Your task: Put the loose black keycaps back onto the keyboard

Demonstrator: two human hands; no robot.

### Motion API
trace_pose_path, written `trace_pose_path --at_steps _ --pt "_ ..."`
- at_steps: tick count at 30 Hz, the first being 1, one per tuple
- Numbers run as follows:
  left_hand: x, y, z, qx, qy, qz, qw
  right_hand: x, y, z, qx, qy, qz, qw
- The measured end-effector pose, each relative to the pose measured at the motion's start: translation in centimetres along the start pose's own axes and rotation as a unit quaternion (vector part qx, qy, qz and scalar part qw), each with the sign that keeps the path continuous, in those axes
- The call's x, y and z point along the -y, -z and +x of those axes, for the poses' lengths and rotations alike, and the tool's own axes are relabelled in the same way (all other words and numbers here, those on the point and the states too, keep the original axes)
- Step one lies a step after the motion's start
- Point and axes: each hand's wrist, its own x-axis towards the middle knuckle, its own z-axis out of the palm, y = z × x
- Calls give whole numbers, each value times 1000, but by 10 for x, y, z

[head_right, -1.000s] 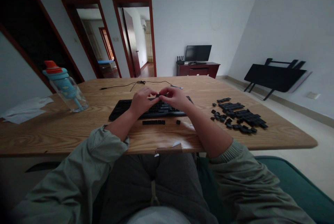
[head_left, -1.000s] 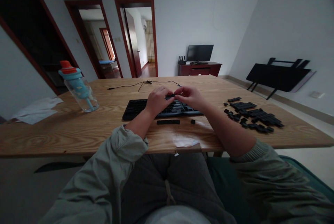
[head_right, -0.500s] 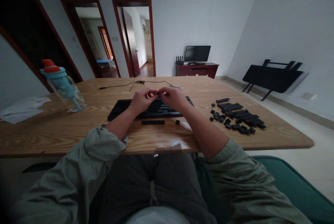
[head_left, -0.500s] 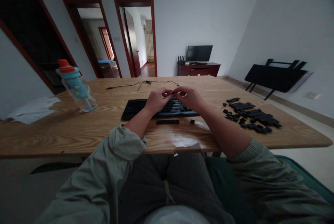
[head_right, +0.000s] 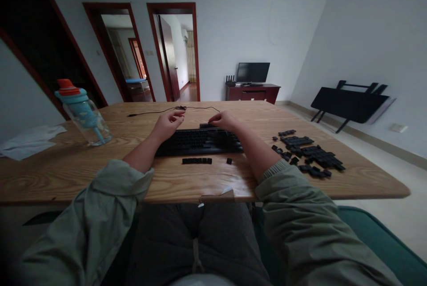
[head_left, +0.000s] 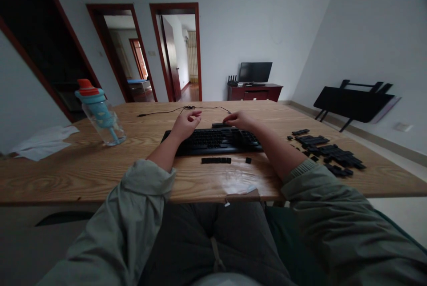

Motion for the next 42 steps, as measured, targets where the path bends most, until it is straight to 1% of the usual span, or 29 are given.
trace_pose_path --at_steps 2,4,6,9,14,18,24,29,36,42 --pt "13 11 1 -7 12 37 999 -11 -5 10 45 -22 -27 998" --pt "22 18 0 6 18 71 997 -17 -10 16 76 -21 -65 995" --pt "25 21 -2 27 22 102 994 -17 -12 18 96 -14 -96 991" --pt "24 20 -4 58 18 135 989 -12 -12 18 110 -10 -145 983" --pt "26 15 -5 75 5 154 985 -8 -11 14 110 11 -188 976" --pt "29 14 -5 76 6 153 985 -11 -12 12 103 27 -182 978" --pt "29 15 -6 75 1 152 985 -16 -12 15 101 14 -167 981" --pt "31 14 -6 76 8 150 986 -16 -12 18 99 15 -177 979" --pt "31 15 -6 81 11 156 984 -19 -12 21 117 43 -179 976" --pt "27 15 -6 89 15 173 981 -22 -11 22 122 52 -177 975"
